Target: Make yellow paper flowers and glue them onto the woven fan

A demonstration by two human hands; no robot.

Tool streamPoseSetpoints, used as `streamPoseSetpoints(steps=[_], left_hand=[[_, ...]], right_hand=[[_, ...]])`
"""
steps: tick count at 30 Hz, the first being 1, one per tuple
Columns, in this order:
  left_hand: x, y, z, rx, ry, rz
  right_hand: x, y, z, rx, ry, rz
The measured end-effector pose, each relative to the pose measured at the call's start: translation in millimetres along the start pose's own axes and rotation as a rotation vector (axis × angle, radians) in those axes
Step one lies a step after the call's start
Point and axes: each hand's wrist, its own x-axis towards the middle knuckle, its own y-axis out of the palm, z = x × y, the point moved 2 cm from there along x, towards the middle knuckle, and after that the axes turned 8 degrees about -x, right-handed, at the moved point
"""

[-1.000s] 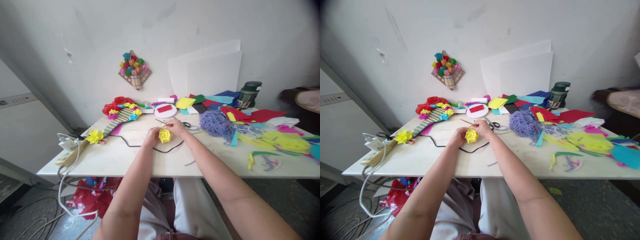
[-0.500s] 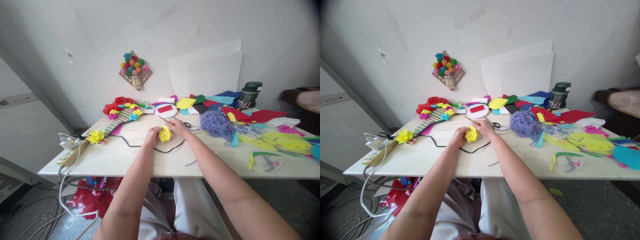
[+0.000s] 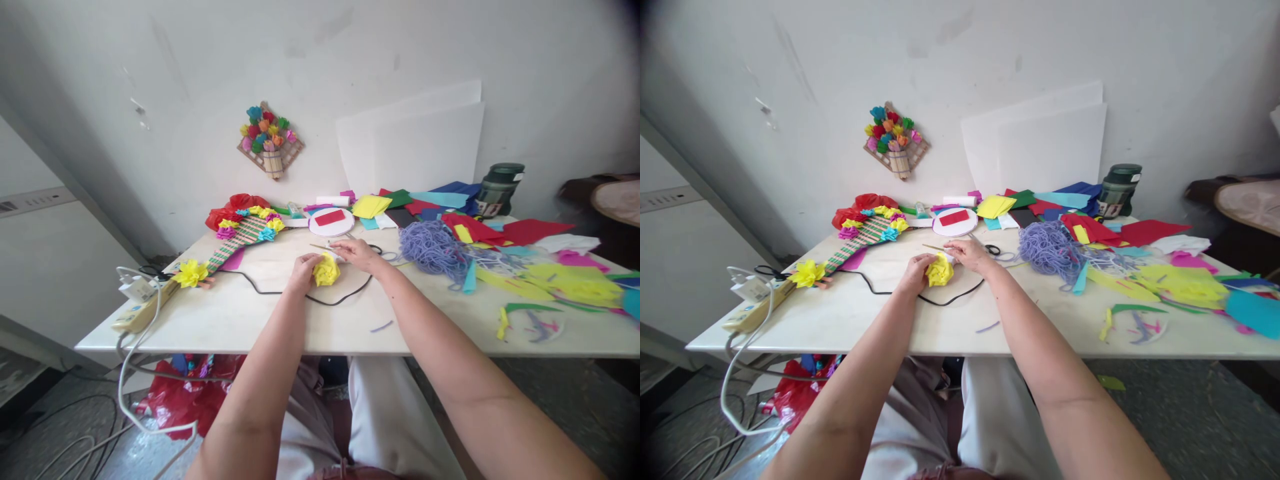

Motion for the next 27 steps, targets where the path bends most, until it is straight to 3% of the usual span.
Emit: streamPoseSetpoints(steps=[6,27], left_hand=[[-0.8,0.7,0.7,0.003,0.000,0.025],[-2.5,2.7,-0.5,0.019,-0.015,0.058]], right_hand=[[-1.2,2.7,-4.4,-0.021,0.004,0.079],[1.6,8.7,-15.5,-0.108,-0.057,0.072]])
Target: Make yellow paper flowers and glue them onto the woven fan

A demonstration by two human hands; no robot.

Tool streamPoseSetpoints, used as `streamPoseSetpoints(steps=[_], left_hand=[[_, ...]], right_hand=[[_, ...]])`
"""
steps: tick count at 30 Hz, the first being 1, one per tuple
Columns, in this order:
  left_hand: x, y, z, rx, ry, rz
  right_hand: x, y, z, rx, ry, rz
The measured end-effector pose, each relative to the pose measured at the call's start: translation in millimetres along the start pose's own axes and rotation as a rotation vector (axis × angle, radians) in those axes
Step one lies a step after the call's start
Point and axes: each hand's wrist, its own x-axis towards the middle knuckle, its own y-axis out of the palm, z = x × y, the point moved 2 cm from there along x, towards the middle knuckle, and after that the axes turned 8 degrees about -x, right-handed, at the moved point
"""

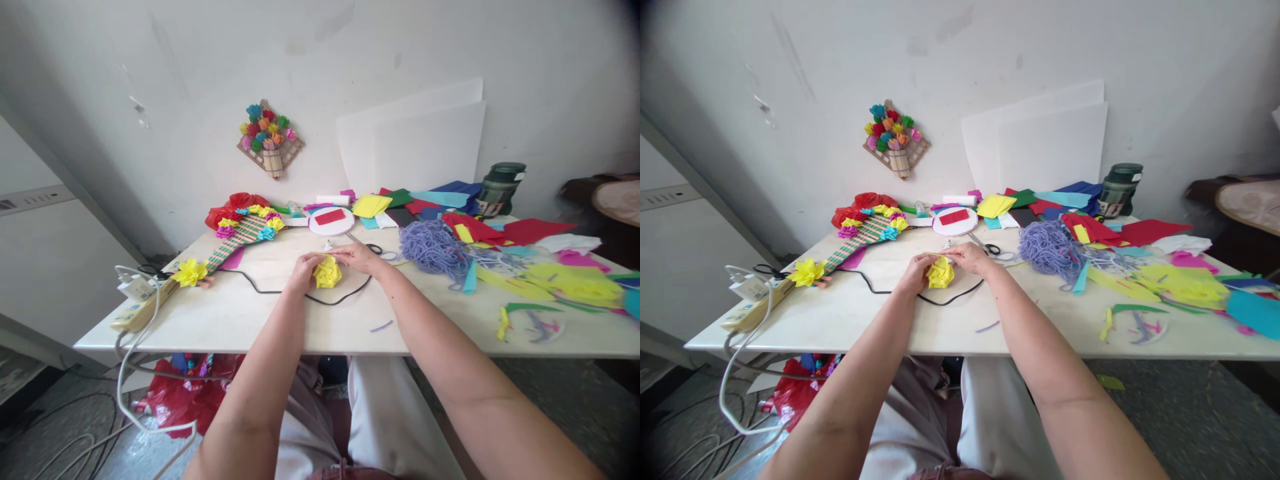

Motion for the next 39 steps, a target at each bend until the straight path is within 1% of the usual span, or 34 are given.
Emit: streamPoseSetpoints(steps=[3,6,14,21,25,30,34,39], left_hand=[[-0.9,1.4,-0.6,-0.019,-0.026,-0.007],[-0.5,1.0,-0.6,-0.035,-0.037,-0.014],[-2.4,2.6,-3.8,-0.084,-0.031,-0.044],[-3.2,4.6,-4.9,-0.110,-0.060,-0.056],[-2.5,4.3,-4.3,-0.110,-0.046,-0.076],[-2.1,3.6,-4.3,-0.091,-0.032,-0.072],[-0.4,1.8,-2.7,-0.073,-0.020,-0.041],[1.9,-1.2,-0.5,-0.055,-0.005,-0.016]], right_hand=[[2.0,5.2,-7.6,0.012,-0.032,-0.016],[2.4,7.6,-10.7,0.000,-0.029,-0.017],[1.6,5.5,-2.0,-0.050,-0.046,0.008],[1.6,6.6,-0.4,-0.066,-0.065,0.001],[1.4,6.8,0.6,-0.091,-0.075,0.003],[1.1,5.0,3.9,-0.150,-0.064,0.002],[-0.7,2.1,9.1,-0.207,-0.032,0.012],[-2.4,1.1,11.9,-0.198,0.004,-0.007]])
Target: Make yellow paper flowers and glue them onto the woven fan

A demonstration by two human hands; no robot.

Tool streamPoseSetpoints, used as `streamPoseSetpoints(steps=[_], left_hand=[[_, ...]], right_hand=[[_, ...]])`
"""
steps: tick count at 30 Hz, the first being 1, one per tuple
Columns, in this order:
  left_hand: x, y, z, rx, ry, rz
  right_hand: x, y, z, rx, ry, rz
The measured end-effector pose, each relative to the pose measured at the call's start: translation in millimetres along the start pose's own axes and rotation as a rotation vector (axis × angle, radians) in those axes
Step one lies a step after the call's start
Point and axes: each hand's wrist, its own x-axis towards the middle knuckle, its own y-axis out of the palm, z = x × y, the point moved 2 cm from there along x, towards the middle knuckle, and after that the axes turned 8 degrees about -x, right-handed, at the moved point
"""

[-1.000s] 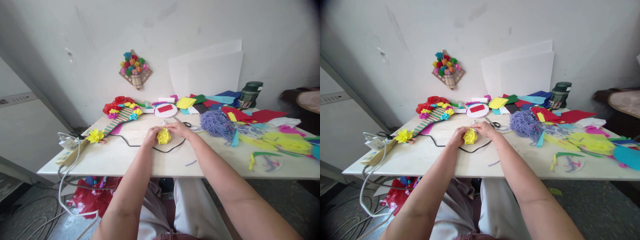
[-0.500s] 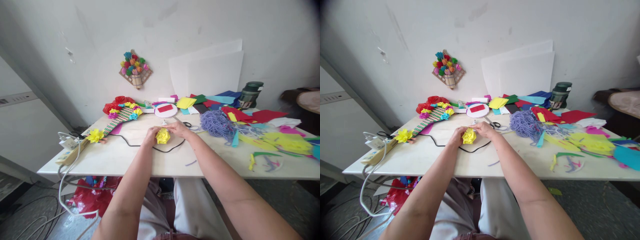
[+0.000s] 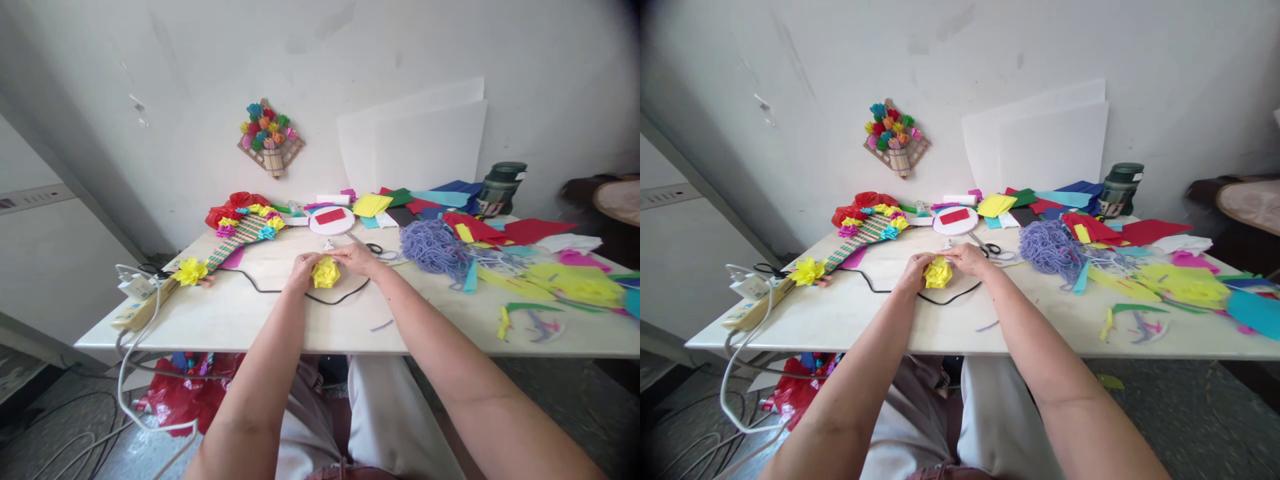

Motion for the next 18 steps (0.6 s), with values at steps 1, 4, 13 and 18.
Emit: streamPoseSetpoints(steps=[1,4,13,18], left_hand=[[0.3,-0.5,0.3,0.002,0.000,0.002],[1.0,-1.6,0.9,0.013,0.006,0.011],[0.1,-0.2,0.6,0.044,0.008,0.036],[0.3,-0.9,0.5,0.039,0.009,0.050]], right_hand=[[0.0,0.2,-0.1,0.007,0.009,-0.010],[0.6,1.4,-1.0,0.019,0.029,-0.017],[3.2,5.8,-4.5,-0.046,0.027,-0.017],[3.9,5.9,-6.0,-0.094,-0.037,-0.027]])
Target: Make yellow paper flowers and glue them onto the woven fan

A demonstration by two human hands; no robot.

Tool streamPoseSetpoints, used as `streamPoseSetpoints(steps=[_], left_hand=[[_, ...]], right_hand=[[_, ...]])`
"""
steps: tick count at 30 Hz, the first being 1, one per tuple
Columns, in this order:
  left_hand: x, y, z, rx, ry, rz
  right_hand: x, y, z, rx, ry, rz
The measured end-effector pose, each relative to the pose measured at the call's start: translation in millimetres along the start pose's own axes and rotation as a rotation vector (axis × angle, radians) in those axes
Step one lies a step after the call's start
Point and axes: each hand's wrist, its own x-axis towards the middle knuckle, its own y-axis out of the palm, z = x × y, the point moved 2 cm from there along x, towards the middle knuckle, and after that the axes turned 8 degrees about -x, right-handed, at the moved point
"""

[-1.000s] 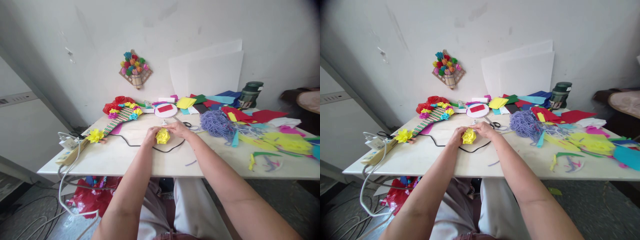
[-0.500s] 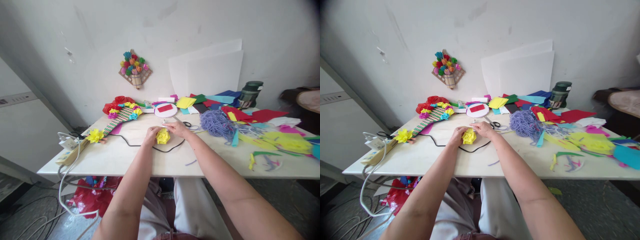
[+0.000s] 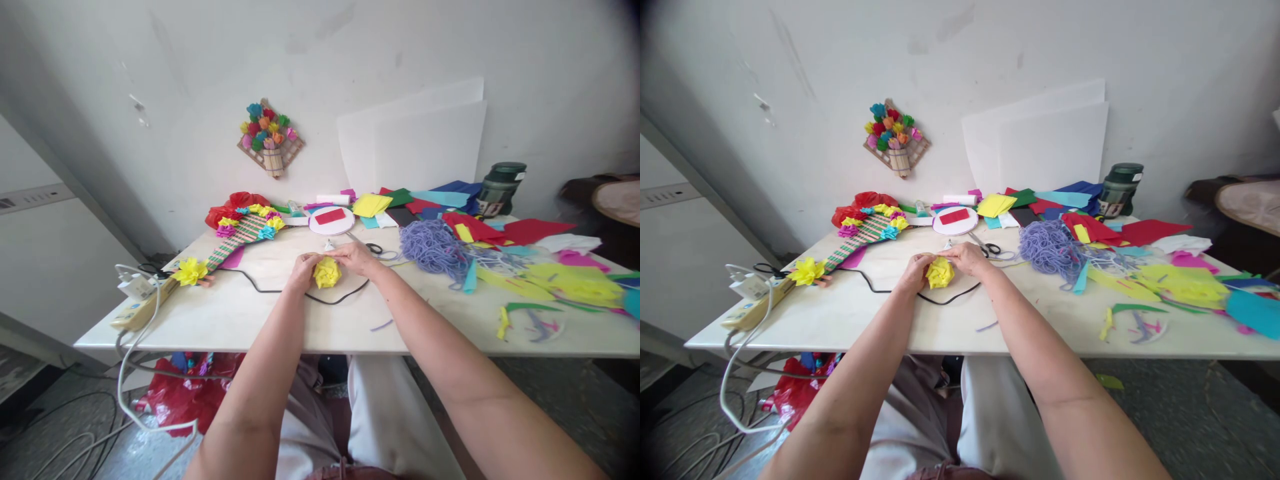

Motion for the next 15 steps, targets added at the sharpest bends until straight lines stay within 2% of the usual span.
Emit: streamPoseSetpoints(steps=[6,11,15], left_hand=[[-1.6,1.8,-1.1,-0.024,0.013,0.020],[-1.7,2.6,-1.8,-0.023,0.014,0.014],[-0.5,1.9,-0.8,-0.034,0.018,0.033]], right_hand=[[-0.5,-3.9,4.9,0.003,-0.032,-0.012],[-2.7,-8.2,13.5,0.044,0.021,-0.071],[-2.4,-9.7,16.5,-0.004,0.096,-0.080]])
